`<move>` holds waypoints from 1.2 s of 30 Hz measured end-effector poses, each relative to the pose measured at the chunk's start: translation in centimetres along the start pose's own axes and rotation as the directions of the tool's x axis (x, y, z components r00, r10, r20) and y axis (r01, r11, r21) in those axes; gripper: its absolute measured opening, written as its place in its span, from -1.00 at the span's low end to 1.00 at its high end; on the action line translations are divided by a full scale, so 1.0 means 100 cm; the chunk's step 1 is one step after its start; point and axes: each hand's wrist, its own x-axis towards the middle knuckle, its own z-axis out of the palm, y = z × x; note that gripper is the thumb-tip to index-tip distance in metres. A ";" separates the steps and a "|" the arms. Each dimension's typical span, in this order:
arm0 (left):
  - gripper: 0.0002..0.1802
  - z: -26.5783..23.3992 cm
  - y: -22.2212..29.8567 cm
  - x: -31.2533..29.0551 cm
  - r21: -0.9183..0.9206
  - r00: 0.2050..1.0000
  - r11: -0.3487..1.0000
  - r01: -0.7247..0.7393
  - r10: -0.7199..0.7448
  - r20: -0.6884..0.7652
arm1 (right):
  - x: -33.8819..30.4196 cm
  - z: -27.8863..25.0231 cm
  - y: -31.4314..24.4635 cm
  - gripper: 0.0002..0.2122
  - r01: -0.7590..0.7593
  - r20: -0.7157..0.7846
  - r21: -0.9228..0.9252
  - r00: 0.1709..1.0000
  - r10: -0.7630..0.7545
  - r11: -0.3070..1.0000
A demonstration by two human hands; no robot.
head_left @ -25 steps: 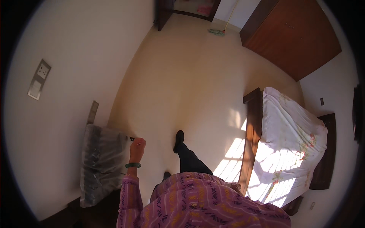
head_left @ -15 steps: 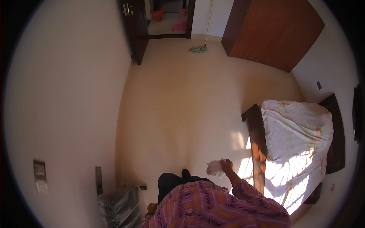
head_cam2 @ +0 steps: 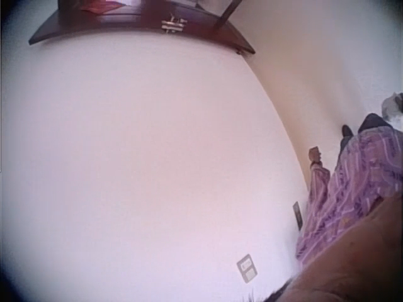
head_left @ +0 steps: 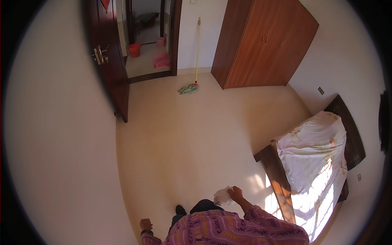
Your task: The person wipes the window frame and the sliding track using a white cloth, then moves to a wooden side table and wipes its top surface.
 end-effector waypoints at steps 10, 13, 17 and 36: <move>-0.92 0.225 0.305 0.093 0.329 0.853 0.801 -0.500 0.521 0.028 | 0.058 0.041 0.005 -0.71 -0.577 -0.208 -0.127 0.811 0.547 0.807; -0.84 0.242 0.311 0.105 0.508 0.922 0.800 -0.320 0.386 -0.027 | 0.148 0.049 -0.088 -0.68 -0.544 -0.150 0.033 0.827 0.542 0.838; -0.86 0.253 0.339 0.108 0.558 0.955 0.824 -0.100 0.237 -0.179 | 0.319 0.071 -0.204 -0.67 -0.188 -0.114 0.045 0.975 0.192 0.981; -0.72 0.477 0.828 0.390 0.662 0.692 0.504 -0.554 0.721 0.030 | 0.649 0.106 -0.464 -0.63 -0.278 -0.174 -0.063 0.949 0.263 0.959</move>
